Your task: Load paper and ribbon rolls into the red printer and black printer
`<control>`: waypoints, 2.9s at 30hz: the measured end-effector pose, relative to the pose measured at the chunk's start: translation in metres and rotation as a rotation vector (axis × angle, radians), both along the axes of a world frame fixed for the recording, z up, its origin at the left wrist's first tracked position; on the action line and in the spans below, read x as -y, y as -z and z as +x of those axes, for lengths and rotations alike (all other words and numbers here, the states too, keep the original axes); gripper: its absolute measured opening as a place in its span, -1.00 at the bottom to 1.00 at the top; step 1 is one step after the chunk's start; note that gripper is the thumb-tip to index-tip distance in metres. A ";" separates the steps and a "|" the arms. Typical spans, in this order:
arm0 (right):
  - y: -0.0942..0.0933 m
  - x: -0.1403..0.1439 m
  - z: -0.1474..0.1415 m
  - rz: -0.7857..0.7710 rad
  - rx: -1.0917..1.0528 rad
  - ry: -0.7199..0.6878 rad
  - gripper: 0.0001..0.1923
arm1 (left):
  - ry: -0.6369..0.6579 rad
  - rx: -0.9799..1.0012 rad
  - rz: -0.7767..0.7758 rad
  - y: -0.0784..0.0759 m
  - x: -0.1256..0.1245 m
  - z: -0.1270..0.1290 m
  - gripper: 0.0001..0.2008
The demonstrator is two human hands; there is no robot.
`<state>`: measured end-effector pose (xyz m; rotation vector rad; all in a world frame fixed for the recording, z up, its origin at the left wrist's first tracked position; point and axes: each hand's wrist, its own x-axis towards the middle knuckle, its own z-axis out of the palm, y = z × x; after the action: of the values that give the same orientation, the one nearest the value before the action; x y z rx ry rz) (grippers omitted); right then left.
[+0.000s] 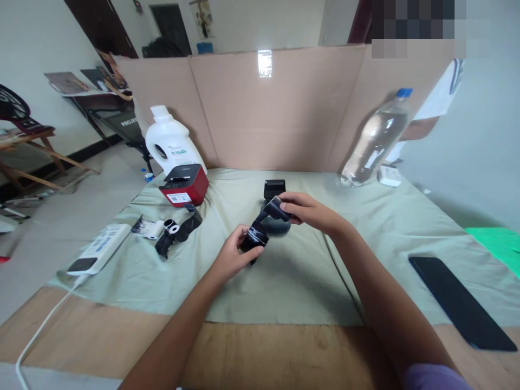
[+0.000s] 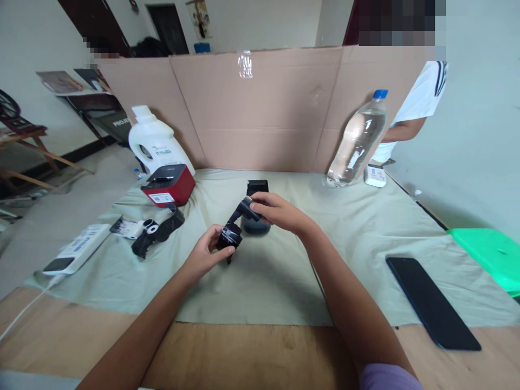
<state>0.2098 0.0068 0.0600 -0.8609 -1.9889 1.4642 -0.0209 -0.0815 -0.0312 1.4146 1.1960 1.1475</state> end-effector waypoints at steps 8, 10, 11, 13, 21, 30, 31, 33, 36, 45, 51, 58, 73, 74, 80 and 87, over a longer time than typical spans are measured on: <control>0.005 0.008 -0.012 -0.022 -0.011 -0.208 -0.66 | 0.000 0.044 0.119 0.005 0.002 0.006 -0.46; 0.007 0.007 -0.013 -0.011 -0.008 -0.183 -0.63 | 0.002 0.050 0.121 0.006 0.002 0.009 -0.62; 0.008 0.006 -0.013 -0.004 -0.002 -0.161 -0.62 | 0.015 0.048 0.130 0.006 0.002 0.010 -0.68; 0.012 0.003 -0.012 0.014 0.007 -0.110 -0.60 | 0.046 0.054 0.144 0.004 0.003 0.012 -0.72; 0.021 -0.006 -0.011 0.083 0.130 -0.019 -0.62 | -0.069 0.082 0.006 0.006 0.004 0.017 -0.70; 0.029 -0.016 -0.009 0.216 0.296 0.098 -0.65 | -0.163 -0.061 0.012 -0.002 -0.002 0.008 -0.68; 0.030 -0.019 -0.008 0.248 0.319 0.113 -0.66 | -0.153 -0.029 -0.011 -0.004 -0.004 0.008 -0.66; 0.034 -0.029 -0.009 0.303 0.367 0.131 -0.68 | -0.127 0.053 -0.071 -0.006 -0.009 0.013 -0.60; 0.040 -0.053 -0.013 0.399 0.442 0.175 -0.71 | -0.117 0.168 -0.163 -0.004 -0.013 0.028 -0.50; 0.065 -0.107 -0.026 0.478 0.653 0.132 -0.68 | -0.175 0.241 -0.110 0.027 -0.030 0.076 -0.38; 0.075 -0.110 -0.025 0.470 0.690 0.147 -0.67 | -0.247 0.253 -0.062 0.047 -0.035 0.078 -0.43; 0.075 -0.096 -0.030 0.579 0.783 0.276 -0.76 | -0.245 0.251 -0.105 0.053 -0.036 0.075 -0.42; 0.070 -0.113 -0.015 0.591 0.363 0.402 -0.77 | -0.252 0.138 -0.120 0.041 -0.028 0.076 -0.41; 0.067 -0.112 -0.013 0.582 0.369 0.369 -0.79 | -0.250 0.134 -0.119 0.041 -0.027 0.076 -0.42; 0.055 -0.100 -0.005 0.521 0.469 0.229 -0.80 | -0.241 0.116 -0.114 0.040 -0.024 0.076 -0.44; 0.055 -0.089 -0.007 0.413 0.641 0.098 -0.78 | -0.224 0.070 -0.112 0.036 -0.021 0.076 -0.46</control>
<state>0.2030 0.0960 0.0049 -1.3183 -2.5275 0.7136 0.0553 -0.0606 -0.0673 1.1691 1.3728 1.2512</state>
